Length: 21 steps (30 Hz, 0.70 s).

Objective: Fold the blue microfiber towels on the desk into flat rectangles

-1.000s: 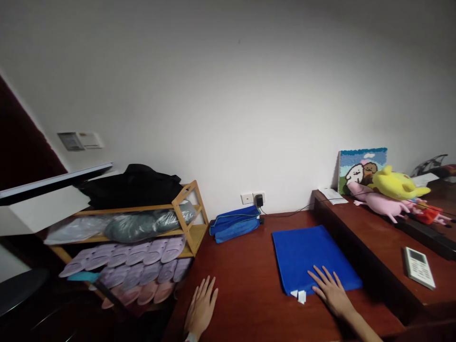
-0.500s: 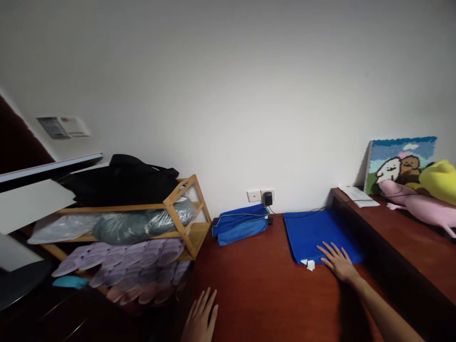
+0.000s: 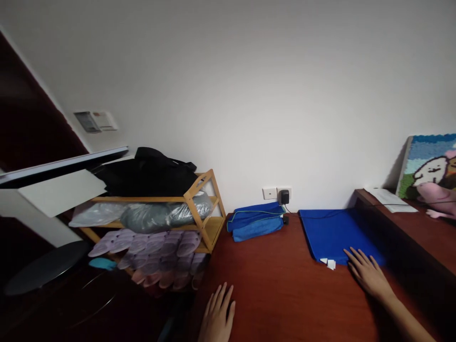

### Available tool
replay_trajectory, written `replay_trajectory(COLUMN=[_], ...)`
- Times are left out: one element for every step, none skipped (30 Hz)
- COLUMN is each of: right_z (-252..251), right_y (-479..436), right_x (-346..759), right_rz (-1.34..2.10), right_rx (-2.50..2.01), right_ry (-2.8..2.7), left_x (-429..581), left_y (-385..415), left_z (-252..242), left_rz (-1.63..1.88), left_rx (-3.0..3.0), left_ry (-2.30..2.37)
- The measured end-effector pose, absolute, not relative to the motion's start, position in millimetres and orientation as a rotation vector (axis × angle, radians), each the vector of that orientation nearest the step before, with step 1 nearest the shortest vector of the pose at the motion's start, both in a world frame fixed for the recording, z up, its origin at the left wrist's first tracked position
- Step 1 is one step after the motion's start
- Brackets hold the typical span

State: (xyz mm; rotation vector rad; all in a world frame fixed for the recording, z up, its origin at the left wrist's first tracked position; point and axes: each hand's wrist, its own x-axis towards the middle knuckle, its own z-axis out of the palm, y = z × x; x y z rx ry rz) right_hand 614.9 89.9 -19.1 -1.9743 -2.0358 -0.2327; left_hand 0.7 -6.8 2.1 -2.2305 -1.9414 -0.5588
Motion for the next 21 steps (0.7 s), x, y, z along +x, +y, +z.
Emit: replay_trajectory(right_z=[-17,-14,-8,0,9,20,31,42,53,64,73,82,89,94,99,102,104,105,106,107,109], right_y=[87,86,87,90,96,104,113,124,137,150,164,178,193,207,221,234,246,256,265,272,277], right_x=[606,594,579,560,538,513,487,461,434,409,386,365,348,333,321,312,305,300,297,295,294], right_rz=[-0.282,-0.313,-0.323,-0.313,-0.284,-0.25,-0.218,-0.183,-0.146,-0.116,-0.096,-0.09,-0.095,-0.105,-0.116,-0.125,-0.129,-0.13,-0.128,-0.126,-0.125], right_rx=[-1.935,-1.878,-1.81,-1.738,-1.668,-1.61,-1.566,-1.534,-1.508,-1.497,-1.5,-1.53,-1.575,-1.622,-1.67,-1.713,-1.748,-1.78,-1.812,-1.839,-1.858], right_ry=[-2.018,-2.021,-2.046,-2.085,-2.132,-2.18,-2.218,-2.258,-2.305,-2.352,-2.402,-2.44,-2.466,-2.477,-2.472,-2.457,-2.434,-2.41,-2.389,-2.371,-2.358], left_x=[2,2,3,3,4,4,4,4,4,4,4,3,2,1,0,-2,-3,-5,-7,-8,-9], left_y=[-8,-8,-9,-10,-11,-11,-12,-13,-14,-14,-15,-15,-15,-15,-14,-14,-13,-12,-11,-10,-9], left_z=[2,2,2,2,2,2,3,3,2,2,1,0,-1,-4,-7,-11,-14,-19,-22,-26,-28], left_rz=[-0.557,-0.557,-0.56,-0.563,-0.566,-0.567,-0.568,-0.567,-0.567,-0.568,-0.568,-0.569,-0.57,-0.571,-0.572,-0.574,-0.577,-0.579,-0.579,-0.58,-0.583], left_rx=[-2.228,-2.223,-2.22,-2.222,-2.224,-2.227,-2.228,-2.228,-2.226,-2.226,-2.226,-2.229,-2.234,-2.237,-2.241,-2.245,-2.249,-2.255,-2.259,-2.262,-2.263], left_ry=[-1.954,-1.965,-1.975,-1.98,-1.983,-1.987,-1.993,-2.0,-2.008,-2.015,-2.02,-2.02,-2.018,-2.015,-2.01,-2.0,-1.989,-1.976,-1.964,-1.954,-1.947])
